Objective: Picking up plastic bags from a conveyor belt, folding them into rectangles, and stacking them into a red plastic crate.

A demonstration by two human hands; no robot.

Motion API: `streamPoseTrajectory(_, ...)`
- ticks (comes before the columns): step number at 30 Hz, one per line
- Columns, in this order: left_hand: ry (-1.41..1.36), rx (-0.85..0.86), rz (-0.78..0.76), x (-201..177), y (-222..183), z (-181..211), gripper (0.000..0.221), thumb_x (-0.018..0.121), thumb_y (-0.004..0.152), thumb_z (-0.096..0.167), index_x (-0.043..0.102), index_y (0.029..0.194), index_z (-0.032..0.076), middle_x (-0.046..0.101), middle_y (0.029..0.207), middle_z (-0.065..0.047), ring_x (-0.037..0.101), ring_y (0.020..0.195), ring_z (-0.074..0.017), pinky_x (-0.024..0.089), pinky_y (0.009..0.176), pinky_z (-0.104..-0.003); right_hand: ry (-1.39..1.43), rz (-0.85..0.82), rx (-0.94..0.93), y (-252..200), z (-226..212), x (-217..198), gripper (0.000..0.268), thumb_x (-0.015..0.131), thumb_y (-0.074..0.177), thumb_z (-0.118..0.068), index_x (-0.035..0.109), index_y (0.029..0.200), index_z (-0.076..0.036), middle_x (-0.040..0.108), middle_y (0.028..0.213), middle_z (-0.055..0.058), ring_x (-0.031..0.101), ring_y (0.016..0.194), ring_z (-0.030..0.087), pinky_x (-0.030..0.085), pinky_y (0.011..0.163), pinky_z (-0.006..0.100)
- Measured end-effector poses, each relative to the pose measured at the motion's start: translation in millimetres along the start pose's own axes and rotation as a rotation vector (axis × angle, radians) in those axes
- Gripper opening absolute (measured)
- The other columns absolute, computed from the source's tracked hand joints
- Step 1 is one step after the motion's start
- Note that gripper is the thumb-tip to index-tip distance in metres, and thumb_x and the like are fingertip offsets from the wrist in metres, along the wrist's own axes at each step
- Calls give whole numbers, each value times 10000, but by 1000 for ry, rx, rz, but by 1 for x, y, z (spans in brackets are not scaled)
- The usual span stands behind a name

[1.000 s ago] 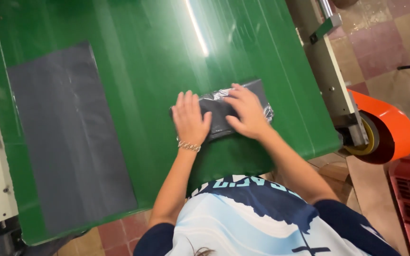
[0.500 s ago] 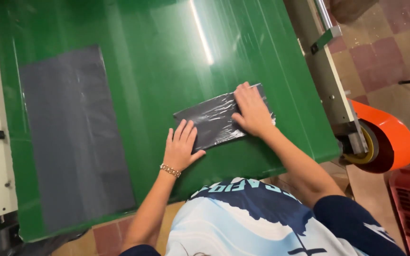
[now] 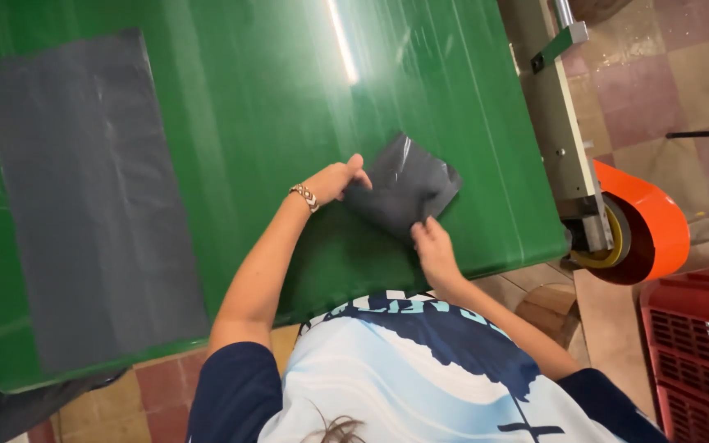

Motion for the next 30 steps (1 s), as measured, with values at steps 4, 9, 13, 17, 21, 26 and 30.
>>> streamPoseTrajectory(4, 456, 258, 304, 1, -44, 54, 448, 525, 943, 577, 684, 897, 160, 724, 876, -88, 696, 913, -335, 566, 799, -454, 642, 114, 437, 25, -45, -3, 198, 412, 1083, -232, 494, 1256, -184, 660, 1234, 93, 708, 1068, 303, 576, 914, 530)
streamPoseTrajectory(9, 764, 331, 839, 50, 0, 24, 393, 482, 935, 571, 538, 788, 210, 629, 679, -18, 694, 661, -255, 556, 612, -419, 769, 103, 499, 29, -58, -13, 87, 486, 1045, -213, 542, 1110, -203, 658, 1135, 88, 700, 992, 315, 569, 860, 560)
streamPoseTrajectory(13, 757, 375, 1195, 65, 16, 16, 314, 632, 716, 554, 535, 831, 279, 582, 697, 46, 653, 666, -205, 501, 580, -423, 504, 126, 412, 7, -93, -30, 72, 524, 1002, -129, 491, 967, -181, 532, 838, -46, 636, 755, 148, 639, 722, 423)
streamPoseTrajectory(17, 795, 329, 1153, 40, -50, 7, 519, 688, 709, 606, 524, 1057, 257, 529, 932, 47, 579, 908, -205, 522, 635, -403, -115, 272, -82, -25, -130, -8, 282, 584, 1047, -20, 414, 1271, -24, 474, 1029, 99, 631, 863, 238, 593, 666, 430)
streamPoseTrajectory(21, 600, 354, 1103, 4, -147, -34, 344, 612, 853, 565, 549, 1030, 277, 521, 927, 91, 567, 970, -158, 540, 693, -357, -717, -59, -579, -29, -140, 93, 304, 795, 839, -119, 668, 1115, -114, 588, 988, 61, 577, 931, 264, 486, 799, 372)
streamPoseTrajectory(26, 628, 271, 1186, -48, -282, -122, 234, 638, 872, 505, 600, 953, 288, 569, 862, 105, 610, 927, -150, 549, 669, -323, -816, -718, -1011, -46, -142, 271, 651, 879, 616, -260, 651, 1209, -116, 624, 1217, 102, 562, 1233, 328, 453, 1024, 476)
streamPoseTrajectory(30, 636, 95, 1171, -83, -376, -188, 239, 653, 876, 511, 609, 944, 286, 593, 904, 97, 617, 934, -152, 558, 689, -326, -927, -962, -1143, -43, -144, 358, 837, 834, 586, -538, 599, 1284, -140, 562, 1313, 103, 490, 1275, 317, 400, 1007, 463)
Point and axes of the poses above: each hand's wrist, its own y-axis towards the middle knuckle, its own x-axis out of the palm, z = x × y, the point moved 1 cm from there along y, towards the middle knuckle
